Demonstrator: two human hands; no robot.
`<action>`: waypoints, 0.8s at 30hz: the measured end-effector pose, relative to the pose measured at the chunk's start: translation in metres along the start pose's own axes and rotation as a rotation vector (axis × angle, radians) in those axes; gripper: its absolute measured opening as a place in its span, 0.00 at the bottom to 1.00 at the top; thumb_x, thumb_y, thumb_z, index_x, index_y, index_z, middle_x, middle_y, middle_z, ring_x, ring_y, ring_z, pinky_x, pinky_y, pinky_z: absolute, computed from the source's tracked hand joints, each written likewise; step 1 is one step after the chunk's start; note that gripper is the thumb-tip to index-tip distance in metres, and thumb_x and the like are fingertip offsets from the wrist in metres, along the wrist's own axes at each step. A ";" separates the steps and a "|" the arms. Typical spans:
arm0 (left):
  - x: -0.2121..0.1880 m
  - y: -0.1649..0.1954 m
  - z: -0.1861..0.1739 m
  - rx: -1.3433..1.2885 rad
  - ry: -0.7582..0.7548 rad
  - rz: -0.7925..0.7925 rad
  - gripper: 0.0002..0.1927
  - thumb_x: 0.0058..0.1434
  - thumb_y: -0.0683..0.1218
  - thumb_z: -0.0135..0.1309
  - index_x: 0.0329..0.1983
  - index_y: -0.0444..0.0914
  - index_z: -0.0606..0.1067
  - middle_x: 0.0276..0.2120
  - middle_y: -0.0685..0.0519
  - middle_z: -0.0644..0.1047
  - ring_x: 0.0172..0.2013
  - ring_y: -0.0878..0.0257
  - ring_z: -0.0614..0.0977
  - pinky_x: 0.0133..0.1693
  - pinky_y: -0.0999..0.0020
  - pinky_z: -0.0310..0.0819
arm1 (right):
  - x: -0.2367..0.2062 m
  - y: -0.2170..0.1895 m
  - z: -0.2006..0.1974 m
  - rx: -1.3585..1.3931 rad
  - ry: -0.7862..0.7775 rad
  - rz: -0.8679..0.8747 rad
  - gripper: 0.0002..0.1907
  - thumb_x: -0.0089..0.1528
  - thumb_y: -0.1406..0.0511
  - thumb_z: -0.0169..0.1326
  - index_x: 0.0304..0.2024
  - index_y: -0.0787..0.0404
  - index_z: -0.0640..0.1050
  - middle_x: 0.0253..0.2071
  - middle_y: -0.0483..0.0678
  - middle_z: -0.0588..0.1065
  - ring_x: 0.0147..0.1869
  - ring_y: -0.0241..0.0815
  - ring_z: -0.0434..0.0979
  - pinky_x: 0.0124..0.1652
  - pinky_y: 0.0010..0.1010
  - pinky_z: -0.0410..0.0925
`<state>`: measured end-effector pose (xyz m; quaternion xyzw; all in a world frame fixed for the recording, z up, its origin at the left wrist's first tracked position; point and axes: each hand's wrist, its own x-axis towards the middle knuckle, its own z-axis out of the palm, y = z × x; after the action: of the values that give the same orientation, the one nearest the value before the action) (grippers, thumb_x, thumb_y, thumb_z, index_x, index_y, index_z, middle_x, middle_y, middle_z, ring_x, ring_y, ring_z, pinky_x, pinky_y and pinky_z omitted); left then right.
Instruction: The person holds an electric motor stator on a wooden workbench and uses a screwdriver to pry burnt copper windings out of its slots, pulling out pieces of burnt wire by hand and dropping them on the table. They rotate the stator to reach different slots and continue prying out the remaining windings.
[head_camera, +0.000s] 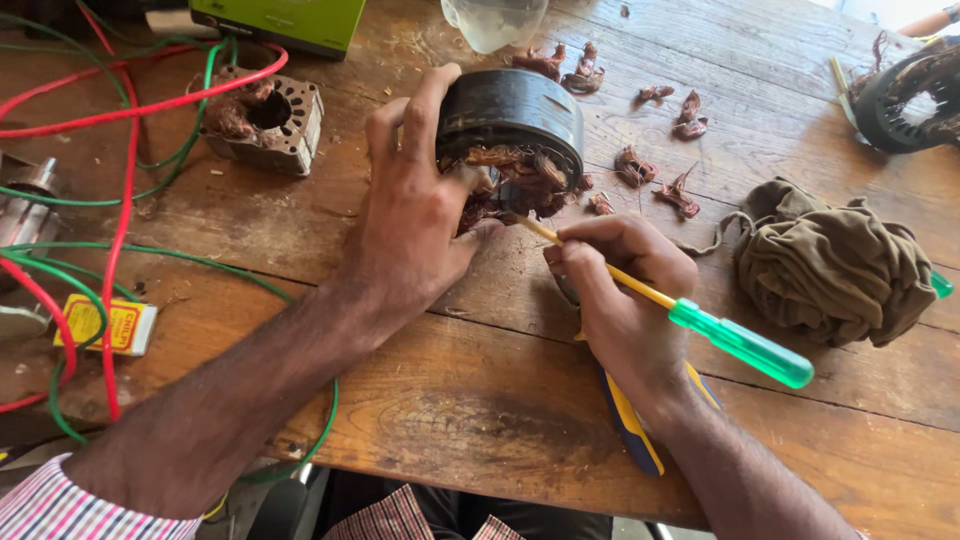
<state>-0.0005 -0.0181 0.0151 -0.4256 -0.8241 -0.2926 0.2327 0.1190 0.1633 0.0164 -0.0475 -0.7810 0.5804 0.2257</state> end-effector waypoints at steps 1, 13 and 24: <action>0.000 0.000 -0.001 -0.003 0.002 0.012 0.28 0.49 0.50 0.76 0.45 0.26 0.82 0.72 0.41 0.47 0.68 0.43 0.55 0.70 0.50 0.62 | 0.000 0.000 0.000 -0.006 -0.008 0.003 0.06 0.67 0.72 0.53 0.43 0.70 0.79 0.36 0.50 0.82 0.40 0.32 0.82 0.42 0.22 0.75; -0.003 -0.003 0.004 0.053 0.011 0.051 0.26 0.50 0.51 0.76 0.46 0.30 0.83 0.72 0.41 0.46 0.68 0.43 0.55 0.70 0.48 0.63 | 0.005 -0.006 0.002 0.045 -0.024 0.079 0.07 0.68 0.73 0.49 0.44 0.71 0.76 0.36 0.53 0.82 0.39 0.38 0.86 0.40 0.28 0.81; -0.002 0.003 0.002 0.058 -0.043 0.034 0.20 0.51 0.49 0.74 0.43 0.34 0.83 0.72 0.40 0.44 0.69 0.39 0.51 0.71 0.47 0.62 | 0.001 -0.006 0.004 -0.035 -0.038 0.031 0.07 0.69 0.73 0.50 0.46 0.71 0.77 0.38 0.51 0.82 0.41 0.36 0.85 0.40 0.25 0.78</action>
<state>0.0027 -0.0162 0.0131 -0.4387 -0.8296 -0.2554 0.2324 0.1171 0.1580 0.0212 -0.0523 -0.7944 0.5708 0.2009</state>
